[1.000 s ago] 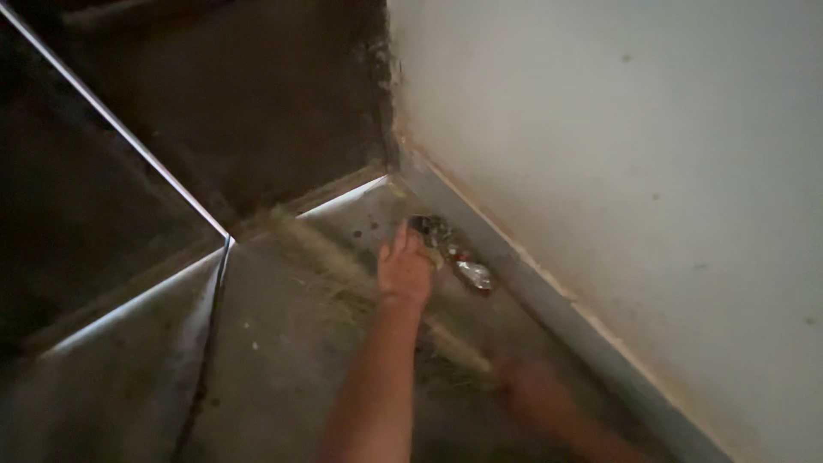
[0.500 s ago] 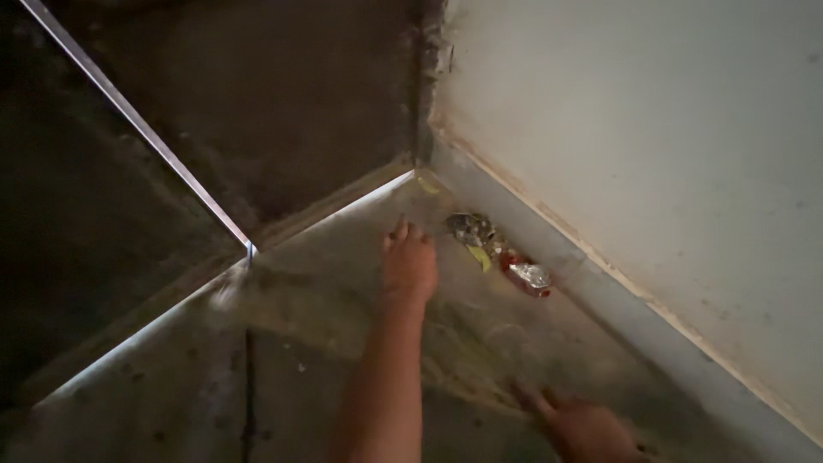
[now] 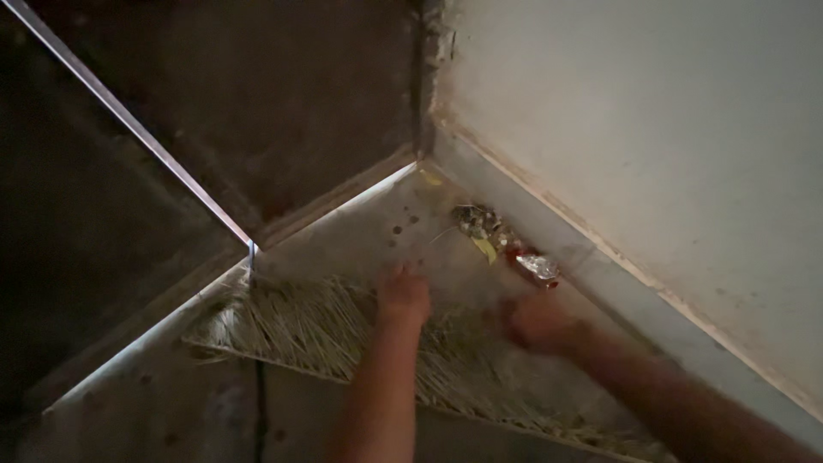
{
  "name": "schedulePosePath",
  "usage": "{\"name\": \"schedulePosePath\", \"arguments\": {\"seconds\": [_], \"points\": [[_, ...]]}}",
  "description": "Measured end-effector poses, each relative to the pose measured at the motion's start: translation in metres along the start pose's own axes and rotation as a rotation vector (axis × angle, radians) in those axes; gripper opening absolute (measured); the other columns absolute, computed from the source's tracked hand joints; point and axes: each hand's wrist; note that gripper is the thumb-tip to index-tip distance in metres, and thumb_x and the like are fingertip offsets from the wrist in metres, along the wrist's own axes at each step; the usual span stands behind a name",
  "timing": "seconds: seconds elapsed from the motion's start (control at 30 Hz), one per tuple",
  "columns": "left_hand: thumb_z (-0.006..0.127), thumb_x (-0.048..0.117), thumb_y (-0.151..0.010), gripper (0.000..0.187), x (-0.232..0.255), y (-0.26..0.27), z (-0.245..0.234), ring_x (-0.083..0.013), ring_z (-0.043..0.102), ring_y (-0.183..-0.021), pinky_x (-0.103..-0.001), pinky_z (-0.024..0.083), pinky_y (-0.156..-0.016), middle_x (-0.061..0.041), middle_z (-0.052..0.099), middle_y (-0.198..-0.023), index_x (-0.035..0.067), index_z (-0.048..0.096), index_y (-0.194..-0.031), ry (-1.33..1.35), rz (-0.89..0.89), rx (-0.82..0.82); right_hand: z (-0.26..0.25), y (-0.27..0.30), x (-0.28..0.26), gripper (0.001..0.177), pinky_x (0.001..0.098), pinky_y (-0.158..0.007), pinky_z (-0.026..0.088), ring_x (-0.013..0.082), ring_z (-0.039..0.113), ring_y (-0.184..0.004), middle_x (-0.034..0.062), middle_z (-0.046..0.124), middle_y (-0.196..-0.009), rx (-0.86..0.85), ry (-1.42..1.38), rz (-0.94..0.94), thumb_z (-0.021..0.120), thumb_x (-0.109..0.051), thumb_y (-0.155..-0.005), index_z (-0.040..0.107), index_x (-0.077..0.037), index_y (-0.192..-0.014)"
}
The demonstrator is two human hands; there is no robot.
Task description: The person sweeps a dusty concrete floor using a straw broom and then picks up small pieces of trash by hand.
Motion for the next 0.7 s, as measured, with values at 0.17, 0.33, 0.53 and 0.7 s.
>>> {"name": "schedulePosePath", "arguments": {"seconds": [0.17,0.33,0.53,0.7], "points": [[0.047,0.023,-0.105,0.039,0.005,-0.021,-0.014,-0.0332,0.023,-0.154,-0.055,0.023,-0.123,-0.010,0.035,-0.163,0.012,0.063,-0.138,-0.042,0.064,0.086,-0.105,-0.007,0.052,0.049,0.0500,-0.089,0.056,0.0269,0.063,-0.120,0.0003,0.055,-0.145,0.032,-0.135,0.195,0.061,-0.044,-0.094,0.057,-0.029,-0.140],[0.052,0.022,-0.102,0.041,0.029,-0.032,-0.041,-0.0343,0.017,-0.158,-0.057,0.027,-0.118,-0.010,0.036,-0.166,0.012,0.065,-0.140,-0.261,-0.056,0.066,-0.132,0.006,0.095,0.054,0.0452,-0.088,0.058,0.0305,0.072,-0.110,0.0093,0.075,-0.121,0.070,-0.271,0.365,0.061,-0.060,-0.099,0.067,-0.015,-0.130],[0.049,0.028,-0.103,0.045,0.062,-0.046,-0.052,-0.0345,0.027,-0.152,-0.059,0.028,-0.118,-0.012,0.040,-0.161,0.011,0.059,-0.144,-0.210,-0.111,-0.042,-0.074,-0.019,0.105,0.050,0.0465,-0.092,0.055,0.0323,0.068,-0.113,0.0103,0.069,-0.126,0.031,-0.489,0.301,0.059,-0.056,-0.099,0.066,-0.020,-0.132],[0.046,0.035,-0.106,0.049,0.067,-0.085,-0.006,-0.0383,0.052,-0.139,-0.054,0.041,-0.116,-0.022,0.053,-0.153,0.004,0.062,-0.141,0.211,-0.257,0.128,-0.012,-0.046,0.108,0.047,0.0473,-0.096,0.052,0.0337,0.064,-0.117,0.0111,0.063,-0.133,0.118,-0.557,0.255,0.057,-0.052,-0.100,0.061,-0.023,-0.136]]}}
Point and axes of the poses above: each hand's wrist, its own y-axis away from the middle knuckle, its own z-axis out of the palm, x = y × z
